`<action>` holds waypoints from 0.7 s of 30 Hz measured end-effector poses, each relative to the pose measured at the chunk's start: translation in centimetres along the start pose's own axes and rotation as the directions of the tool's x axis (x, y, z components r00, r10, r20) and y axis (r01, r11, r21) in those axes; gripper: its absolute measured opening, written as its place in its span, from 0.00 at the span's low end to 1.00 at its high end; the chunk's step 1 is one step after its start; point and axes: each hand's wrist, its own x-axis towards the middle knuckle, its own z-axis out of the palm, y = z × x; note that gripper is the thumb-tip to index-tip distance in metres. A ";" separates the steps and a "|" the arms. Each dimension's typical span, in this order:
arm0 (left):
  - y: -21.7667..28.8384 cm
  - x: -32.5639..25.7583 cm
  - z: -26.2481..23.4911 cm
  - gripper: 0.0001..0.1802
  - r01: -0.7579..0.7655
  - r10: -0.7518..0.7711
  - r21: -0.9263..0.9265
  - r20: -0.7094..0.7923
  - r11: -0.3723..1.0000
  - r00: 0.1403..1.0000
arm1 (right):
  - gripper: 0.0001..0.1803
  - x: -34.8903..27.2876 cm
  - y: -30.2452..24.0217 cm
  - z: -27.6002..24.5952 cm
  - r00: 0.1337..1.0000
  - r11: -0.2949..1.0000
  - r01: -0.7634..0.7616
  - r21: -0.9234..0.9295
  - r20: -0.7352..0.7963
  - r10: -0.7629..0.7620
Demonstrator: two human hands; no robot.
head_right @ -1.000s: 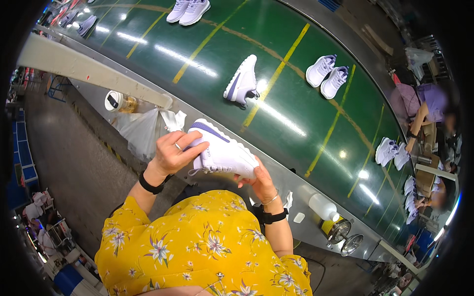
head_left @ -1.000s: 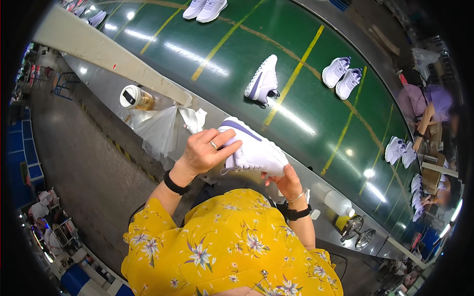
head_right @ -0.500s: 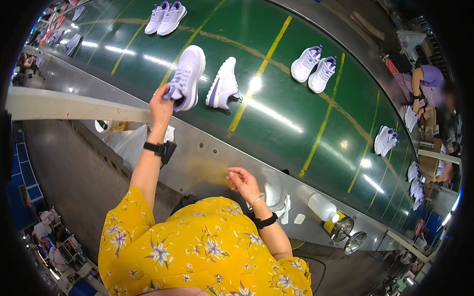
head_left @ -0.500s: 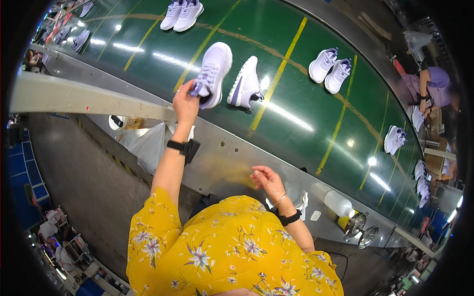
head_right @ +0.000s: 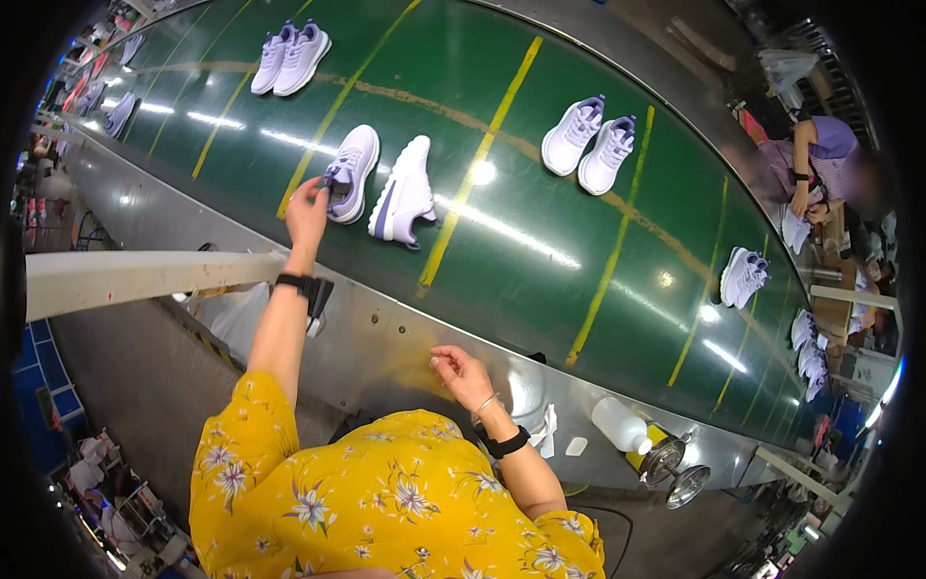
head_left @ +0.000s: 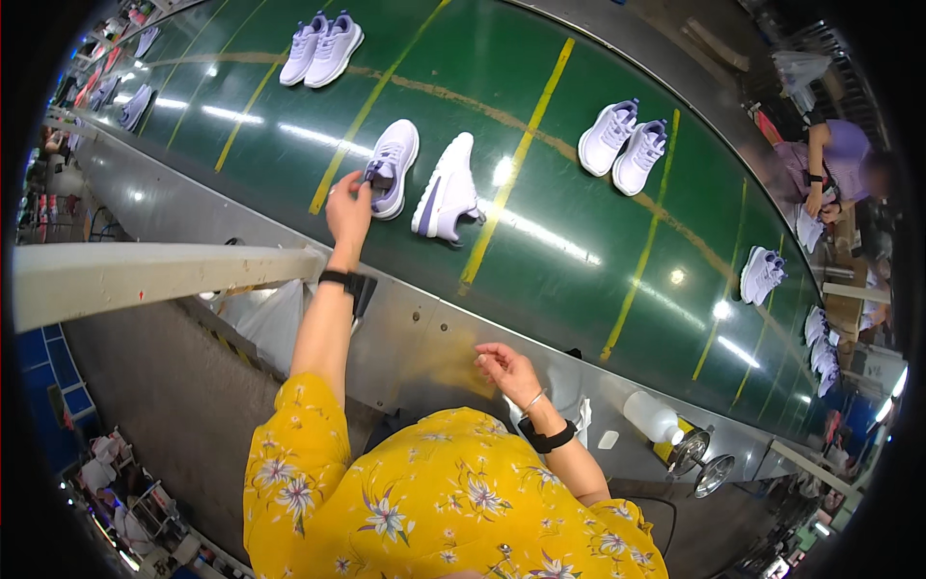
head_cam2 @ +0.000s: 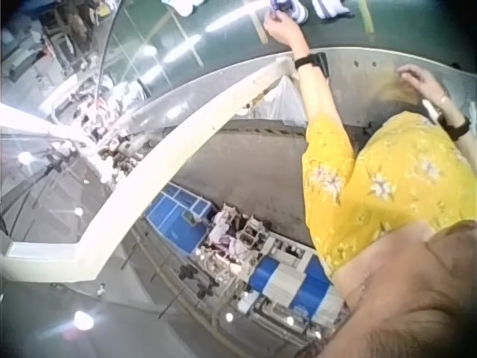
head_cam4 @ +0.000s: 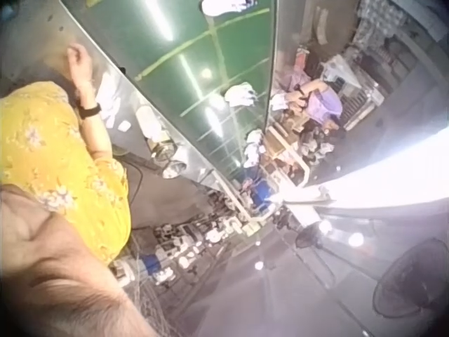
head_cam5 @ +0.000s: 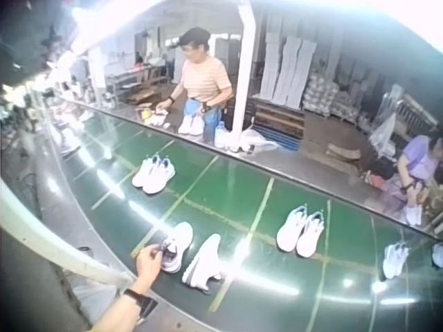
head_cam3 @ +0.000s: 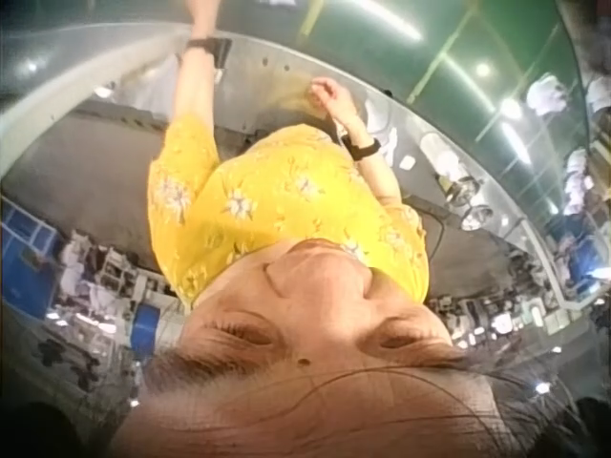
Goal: The person picks up shoes from a conveyor belt, wipes the soles and sides with a cloth, and presses the soles of a pair together before returning them to the belt.
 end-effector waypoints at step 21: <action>3.1 -25.7 -0.9 0.08 -0.036 0.135 -0.229 0.438 0.973 0.889 | 0.53 27.2 -25.4 -27.4 0.622 0.429 -0.290 -0.856 -0.509 -0.595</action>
